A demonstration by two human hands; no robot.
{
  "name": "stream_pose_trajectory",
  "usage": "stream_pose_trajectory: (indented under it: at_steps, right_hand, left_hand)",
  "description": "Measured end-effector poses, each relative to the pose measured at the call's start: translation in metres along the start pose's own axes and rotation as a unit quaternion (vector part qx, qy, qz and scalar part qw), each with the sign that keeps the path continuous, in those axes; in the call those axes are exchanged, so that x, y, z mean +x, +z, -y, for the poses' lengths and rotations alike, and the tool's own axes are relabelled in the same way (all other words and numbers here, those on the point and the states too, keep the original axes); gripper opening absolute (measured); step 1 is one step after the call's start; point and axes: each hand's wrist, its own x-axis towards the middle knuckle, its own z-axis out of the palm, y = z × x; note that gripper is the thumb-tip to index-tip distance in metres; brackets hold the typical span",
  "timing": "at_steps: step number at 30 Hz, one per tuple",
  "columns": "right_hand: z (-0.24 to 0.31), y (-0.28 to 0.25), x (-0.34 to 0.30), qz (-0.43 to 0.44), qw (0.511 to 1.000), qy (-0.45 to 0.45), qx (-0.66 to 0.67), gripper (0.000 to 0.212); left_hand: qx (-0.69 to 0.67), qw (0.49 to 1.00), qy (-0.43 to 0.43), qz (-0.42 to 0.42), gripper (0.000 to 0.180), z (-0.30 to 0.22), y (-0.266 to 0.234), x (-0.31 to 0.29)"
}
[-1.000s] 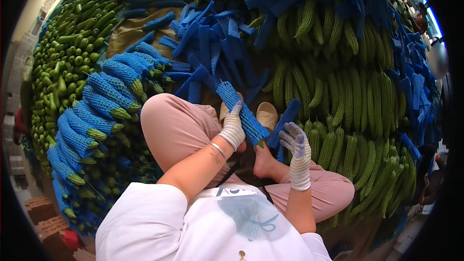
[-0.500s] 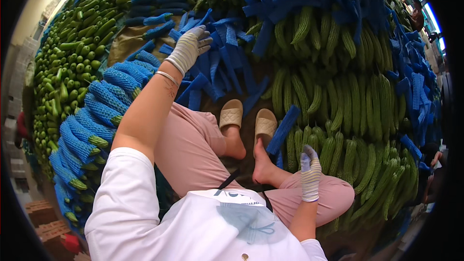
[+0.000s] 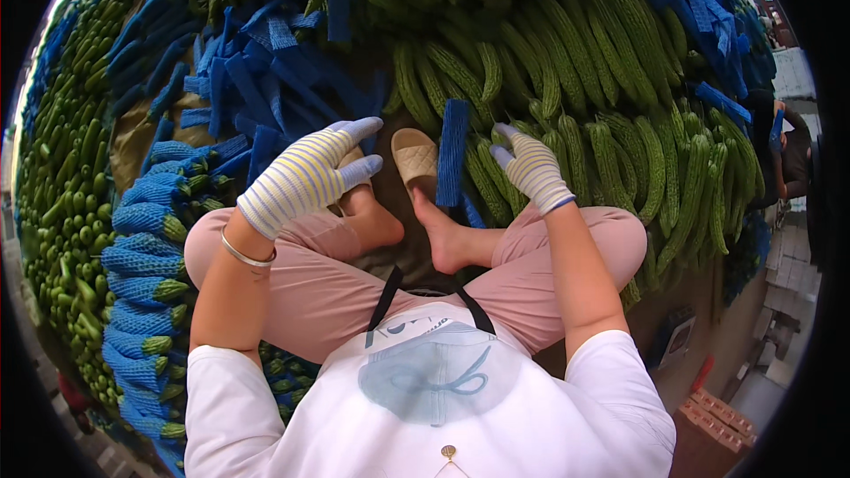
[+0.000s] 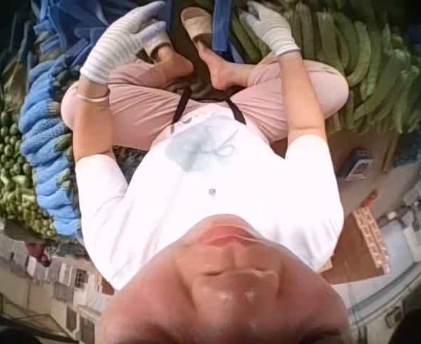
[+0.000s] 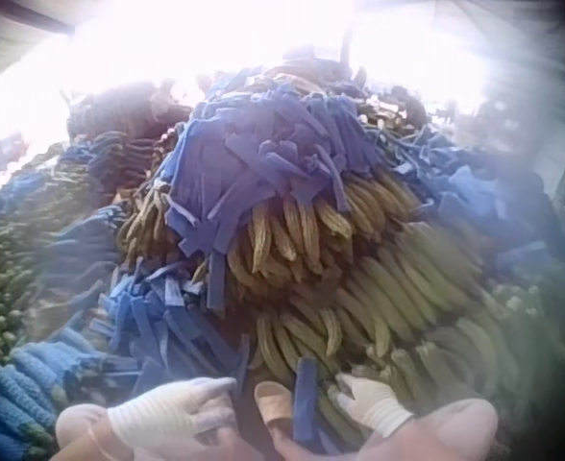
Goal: The recorder is placing bitter melons inside blue plastic mesh sleeves and stacking them.
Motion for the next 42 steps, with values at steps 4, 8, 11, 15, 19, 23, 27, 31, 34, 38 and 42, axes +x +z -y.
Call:
stream_pose_trajectory:
  at_steps: [4,8,11,15,19,23,27,31,34,38,42]
  right_hand:
    - [0.032,0.079,0.025,0.215,0.976,0.013,-0.042,0.059]
    - [0.025,0.172,0.012,0.211,0.969,0.124,-0.028,0.069]
    - [0.011,0.174,0.012,0.149,0.978,0.123,0.084,0.062]
    - [0.012,0.144,0.016,-0.022,0.858,0.120,0.498,0.036]
    - [0.065,0.065,-0.012,-0.011,0.664,0.139,0.735,0.032]
    - [0.085,0.049,-0.029,0.052,0.567,0.031,0.822,0.039]
    - [0.100,0.043,-0.048,-0.005,0.622,-0.074,0.780,0.045]
    - [0.070,0.037,-0.047,-0.028,0.748,-0.012,0.663,0.031]
    - [0.062,0.023,-0.049,0.004,0.743,0.037,0.669,0.032]
    - [0.099,0.015,-0.072,0.040,0.728,-0.087,0.679,0.041]
    - [0.043,0.028,-0.069,0.048,0.794,-0.025,0.605,0.037]
  left_hand:
    - [-0.144,0.989,-0.010,-0.028,0.046,0.012,0.008,0.008]
    - [-0.067,0.998,-0.006,-0.017,0.045,0.006,0.013,0.021]
    - [-0.027,0.997,0.036,-0.056,0.044,0.004,0.015,0.028]
    - [0.039,0.994,0.075,-0.068,0.043,0.007,0.025,0.036]
    - [0.040,0.997,0.069,-0.017,0.058,0.002,0.055,0.040]
    - [-0.085,0.994,0.028,-0.054,0.045,-0.009,0.078,0.038]
    - [-0.082,0.993,-0.003,-0.089,0.035,-0.012,0.084,0.038]
    - [-0.224,0.969,0.035,-0.098,0.032,-0.007,0.095,0.031]
    - [-0.359,0.922,0.019,-0.141,0.029,-0.001,0.094,0.021]
    - [-0.235,0.963,0.066,-0.115,0.028,-0.021,0.102,0.014]
    - [-0.227,0.963,0.103,-0.105,0.029,-0.021,0.103,0.010]
